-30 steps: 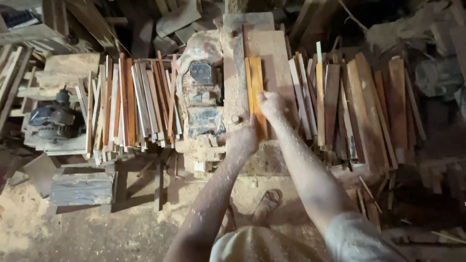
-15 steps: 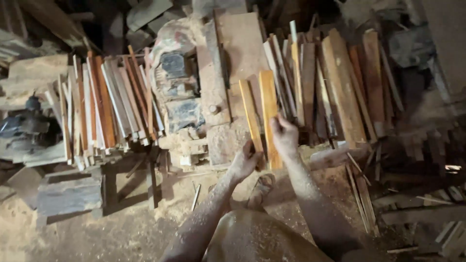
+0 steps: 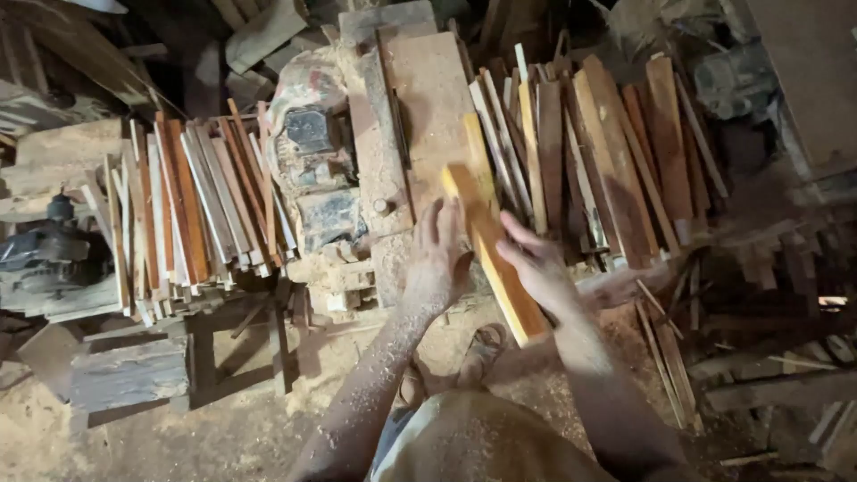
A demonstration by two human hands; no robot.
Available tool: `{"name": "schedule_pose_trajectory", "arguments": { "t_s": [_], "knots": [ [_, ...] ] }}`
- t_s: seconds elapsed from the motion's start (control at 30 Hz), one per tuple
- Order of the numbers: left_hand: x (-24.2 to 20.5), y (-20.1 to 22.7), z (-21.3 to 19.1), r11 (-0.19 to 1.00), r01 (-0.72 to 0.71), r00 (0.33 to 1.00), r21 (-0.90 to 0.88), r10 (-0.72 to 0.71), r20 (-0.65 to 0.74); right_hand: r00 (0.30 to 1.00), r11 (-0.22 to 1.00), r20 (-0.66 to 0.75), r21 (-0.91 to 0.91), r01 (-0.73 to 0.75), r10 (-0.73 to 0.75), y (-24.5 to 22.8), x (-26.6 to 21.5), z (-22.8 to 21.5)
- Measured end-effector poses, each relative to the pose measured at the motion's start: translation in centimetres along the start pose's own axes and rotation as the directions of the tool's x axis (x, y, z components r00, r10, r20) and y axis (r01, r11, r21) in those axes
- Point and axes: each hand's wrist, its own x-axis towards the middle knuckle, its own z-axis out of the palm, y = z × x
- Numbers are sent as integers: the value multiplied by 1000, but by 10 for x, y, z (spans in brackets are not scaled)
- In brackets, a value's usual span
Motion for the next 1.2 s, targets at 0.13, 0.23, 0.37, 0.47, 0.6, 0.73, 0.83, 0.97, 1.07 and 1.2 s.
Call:
{"name": "schedule_pose_trajectory", "arguments": {
  "t_s": [0.13, 0.23, 0.37, 0.47, 0.6, 0.73, 0.83, 0.97, 1.07, 1.2],
  "knots": [
    [-2, -34, 11, 901, -406, 908, 152, 417, -47, 926, 937, 335, 231, -261, 176, -33, -19, -10],
    [-16, -22, -1, 982, -107, 977, -154, 133, 166, 970, 989, 226, 134, 65, -94, 53, 19, 16],
    [-13, -50, 26, 867, 309, 926, -391, -180, 333, 978, 942, 39, -262, 210, -207, 40, 36, 76],
    [-25, -95, 70, 858, 425, 878, -290, -312, 363, 992, 882, 47, -455, 126, -117, 72, 64, 101],
    [-69, -68, 60, 892, 415, 863, -180, -323, 388, 998, 872, -26, -487, 42, -63, 106, 94, 135],
    [-90, -87, 77, 925, 290, 938, -244, -224, 265, 990, 903, -97, -425, 52, -103, 124, 104, 159],
    [-96, -84, 64, 937, 304, 930, -174, -252, 267, 994, 903, -82, -428, 33, -75, 104, 106, 161],
    [-90, -141, 130, 960, 276, 910, -35, -250, 330, 998, 898, -64, -438, -47, 21, 117, 127, 161],
    [-74, -49, 11, 944, 330, 840, 12, -300, 452, 993, 890, -65, -441, -119, 101, 121, 143, 164],
    [-60, -47, 0, 945, 328, 813, 15, -290, 504, 986, 874, -71, -457, -166, 149, 122, 150, 170]
  ]
}}
